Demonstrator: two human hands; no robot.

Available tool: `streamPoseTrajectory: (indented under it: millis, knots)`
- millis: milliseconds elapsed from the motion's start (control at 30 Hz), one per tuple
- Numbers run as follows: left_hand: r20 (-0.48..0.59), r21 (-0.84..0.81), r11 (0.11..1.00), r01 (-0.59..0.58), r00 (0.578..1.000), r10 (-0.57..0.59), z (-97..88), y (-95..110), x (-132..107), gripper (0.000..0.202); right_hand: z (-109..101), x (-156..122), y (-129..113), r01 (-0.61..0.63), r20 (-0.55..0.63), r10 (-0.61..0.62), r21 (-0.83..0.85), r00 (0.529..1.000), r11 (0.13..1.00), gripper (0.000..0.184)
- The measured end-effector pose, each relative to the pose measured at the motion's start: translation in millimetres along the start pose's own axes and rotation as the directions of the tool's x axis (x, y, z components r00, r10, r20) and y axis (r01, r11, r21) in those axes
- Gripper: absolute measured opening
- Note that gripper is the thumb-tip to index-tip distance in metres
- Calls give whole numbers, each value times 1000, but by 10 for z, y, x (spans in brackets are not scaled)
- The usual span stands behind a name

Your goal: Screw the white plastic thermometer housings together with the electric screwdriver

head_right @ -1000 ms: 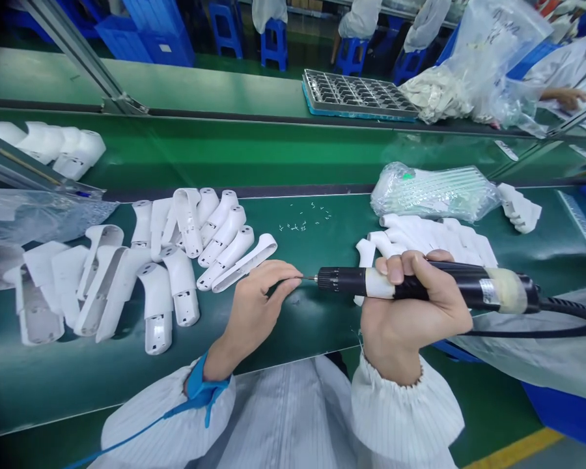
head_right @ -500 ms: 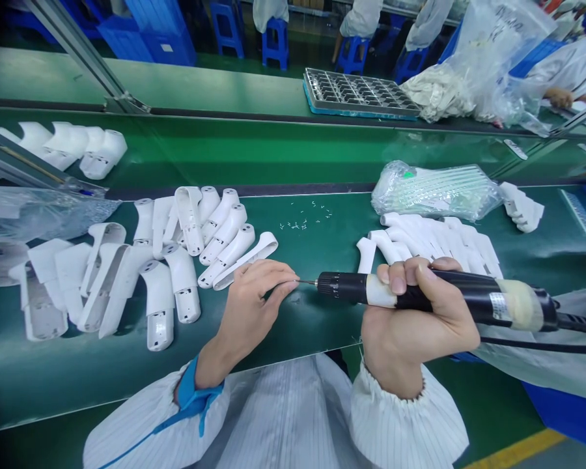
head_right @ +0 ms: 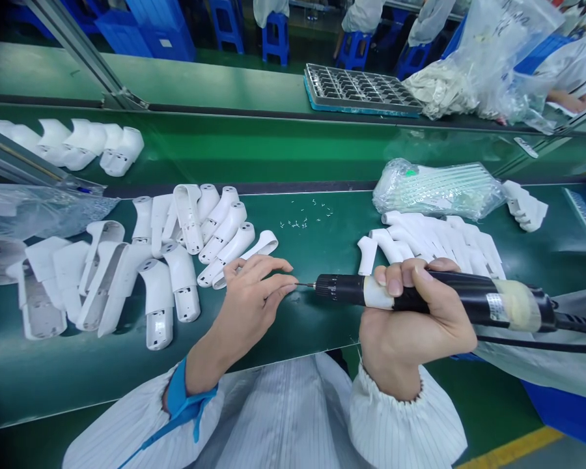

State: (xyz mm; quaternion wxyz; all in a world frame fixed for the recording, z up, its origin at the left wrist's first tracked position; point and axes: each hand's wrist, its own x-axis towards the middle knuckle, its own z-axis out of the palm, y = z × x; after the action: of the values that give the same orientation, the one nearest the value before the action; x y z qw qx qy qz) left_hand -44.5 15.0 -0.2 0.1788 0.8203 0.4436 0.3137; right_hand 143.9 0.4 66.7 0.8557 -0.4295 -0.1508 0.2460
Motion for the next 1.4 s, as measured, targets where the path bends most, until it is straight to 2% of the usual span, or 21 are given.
streamPoseTrajectory:
  millis: [633,833,1167,1400]
  knots:
    - [-10,66,998,-15,1000,16,-28,49,18,23,-20,-34,1,1,21,-1,-13,1000,1000,20]
    - [18,64,998,-18,1000,17,-32,53,25,25,-27,-48,-12,-16,40,17,-19,999,1000,20]
    - [65,34,999,2,998,-4,-57,51,19,26,67,-28,27,25,-76,-26,-2,997,1000,23]
    - [43,8,1000,23,999,-24,-47,42,14,26,49,-19,11,22,-67,-23,-10,997,1000,25]
